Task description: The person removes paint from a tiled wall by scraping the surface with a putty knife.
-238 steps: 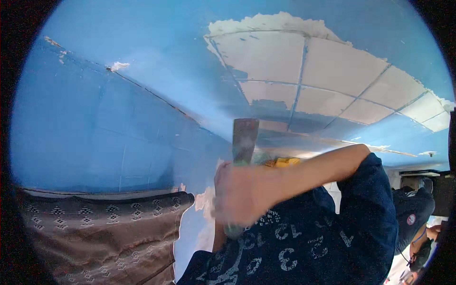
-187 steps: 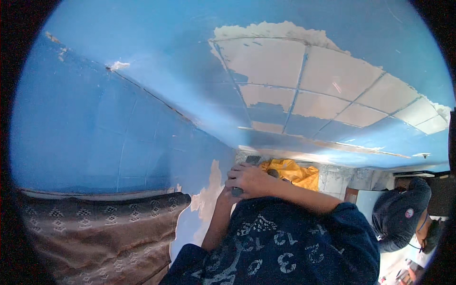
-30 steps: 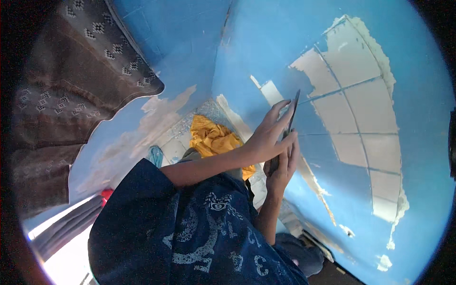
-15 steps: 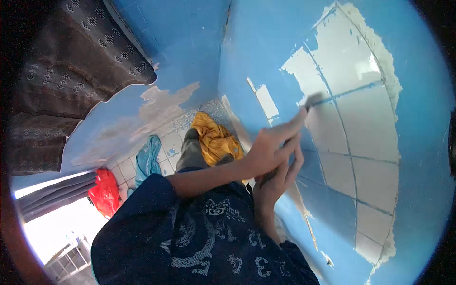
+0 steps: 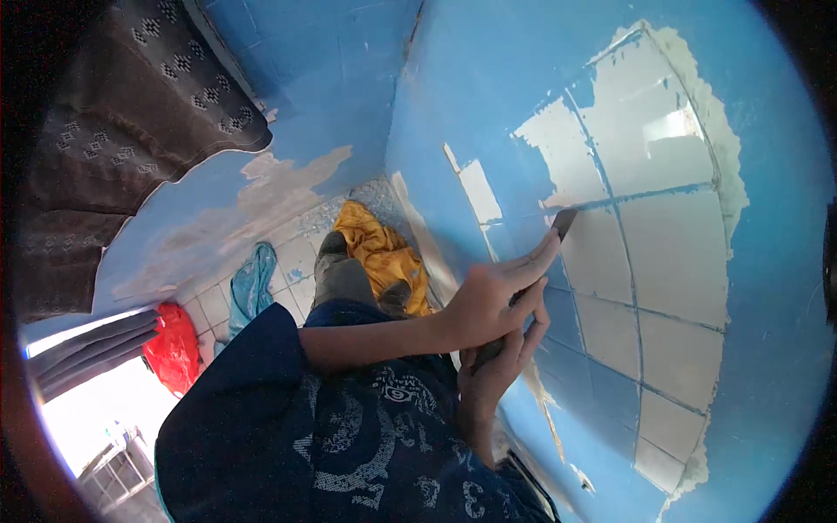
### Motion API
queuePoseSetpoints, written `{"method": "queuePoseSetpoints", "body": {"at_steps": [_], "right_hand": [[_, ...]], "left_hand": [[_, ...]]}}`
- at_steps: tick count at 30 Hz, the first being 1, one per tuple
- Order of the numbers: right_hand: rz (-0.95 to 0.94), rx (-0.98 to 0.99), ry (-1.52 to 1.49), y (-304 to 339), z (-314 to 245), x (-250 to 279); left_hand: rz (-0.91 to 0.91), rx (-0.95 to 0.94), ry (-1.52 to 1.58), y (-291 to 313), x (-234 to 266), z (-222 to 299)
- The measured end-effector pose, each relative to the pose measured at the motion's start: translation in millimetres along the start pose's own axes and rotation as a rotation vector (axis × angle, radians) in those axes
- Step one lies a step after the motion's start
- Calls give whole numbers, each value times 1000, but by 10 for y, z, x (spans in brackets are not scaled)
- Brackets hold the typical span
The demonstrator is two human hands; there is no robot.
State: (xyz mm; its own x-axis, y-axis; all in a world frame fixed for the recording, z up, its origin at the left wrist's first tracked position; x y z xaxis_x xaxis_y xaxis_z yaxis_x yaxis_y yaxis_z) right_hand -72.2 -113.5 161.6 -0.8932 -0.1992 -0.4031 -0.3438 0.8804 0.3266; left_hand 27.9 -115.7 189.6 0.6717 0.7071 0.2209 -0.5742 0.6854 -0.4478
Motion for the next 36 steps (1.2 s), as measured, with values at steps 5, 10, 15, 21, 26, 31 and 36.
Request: {"method": "queuePoseSetpoints", "body": {"at_steps": [5,10,15,21,26,31,36], "right_hand": [[-87,223,390,-104,-52,40],[-70,469,425,-119,-99,-119],[-9,113,-25,-111,-25,-100],[-325,884,917,-143,-297,-337],[-104,348,259,-86,-160,-127],[-199,489,547,-116,-217,-188],[-9,189,81,-136,-224,-281]], "left_hand": [[-76,94,34,-28,-15,20],[-65,13,-22,-109,10,-46],[-69,44,-25,-107,39,-42],[43,-3,-41,-257,93,-53],[37,-82,8,-110,-15,-30],[18,-6,-8,-209,60,-123],[123,-98,-27,-279,82,-115]]}}
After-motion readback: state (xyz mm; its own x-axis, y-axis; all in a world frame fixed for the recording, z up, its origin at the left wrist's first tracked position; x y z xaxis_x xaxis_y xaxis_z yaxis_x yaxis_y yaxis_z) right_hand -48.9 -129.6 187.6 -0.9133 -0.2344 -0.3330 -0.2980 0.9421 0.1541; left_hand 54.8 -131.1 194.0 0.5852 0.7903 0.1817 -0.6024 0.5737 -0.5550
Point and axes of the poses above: each hand's wrist, its own y-axis away from the middle knuckle, its own x-axis out of the back of the hand, z = x × y, the point moved 5 cm from there along -y, towards the middle knuckle, and after that the axes turned 9 degrees about -y, right-handed, at the moved point
